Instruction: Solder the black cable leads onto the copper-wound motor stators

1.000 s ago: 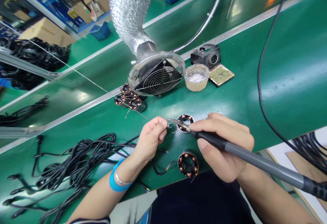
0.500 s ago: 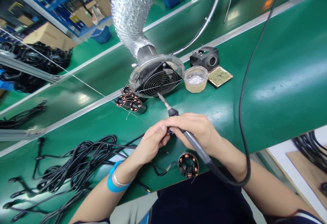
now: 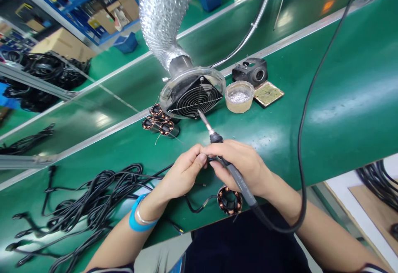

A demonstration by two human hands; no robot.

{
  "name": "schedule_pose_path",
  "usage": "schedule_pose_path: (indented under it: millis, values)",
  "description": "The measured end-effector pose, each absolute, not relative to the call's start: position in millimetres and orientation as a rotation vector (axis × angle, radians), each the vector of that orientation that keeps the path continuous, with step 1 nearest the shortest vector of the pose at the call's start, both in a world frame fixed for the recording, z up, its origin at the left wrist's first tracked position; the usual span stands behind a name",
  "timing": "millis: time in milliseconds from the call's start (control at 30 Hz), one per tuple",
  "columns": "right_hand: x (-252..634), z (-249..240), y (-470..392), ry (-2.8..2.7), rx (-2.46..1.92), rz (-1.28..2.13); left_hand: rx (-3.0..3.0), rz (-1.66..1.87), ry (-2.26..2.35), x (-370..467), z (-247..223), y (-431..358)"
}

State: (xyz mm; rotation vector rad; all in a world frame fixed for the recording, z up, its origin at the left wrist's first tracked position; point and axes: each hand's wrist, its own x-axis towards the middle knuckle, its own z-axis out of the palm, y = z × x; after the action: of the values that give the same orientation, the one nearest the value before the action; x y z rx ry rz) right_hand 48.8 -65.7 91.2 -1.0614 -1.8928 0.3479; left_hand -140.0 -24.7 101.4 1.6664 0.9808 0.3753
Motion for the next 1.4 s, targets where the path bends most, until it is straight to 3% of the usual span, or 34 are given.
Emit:
schedule_pose_path:
  millis: [300,467,767,1400]
  values:
    - [44,86,-68,-1.758,-1.094,0.316,0.921,0.388,0.843,-127,94,-24]
    - [46,83,-73,-1.764,-1.192,0.415,0.910,0.476,0.924,-123,95,-27]
    - [40,71,-70,-1.670,-1.247,0.170,0.921,0.577,1.005,-115,93,-36]
    - [77,117,-107,-1.579,-1.201,0.483,0.968,0.596,1.041,-114,91,-39]
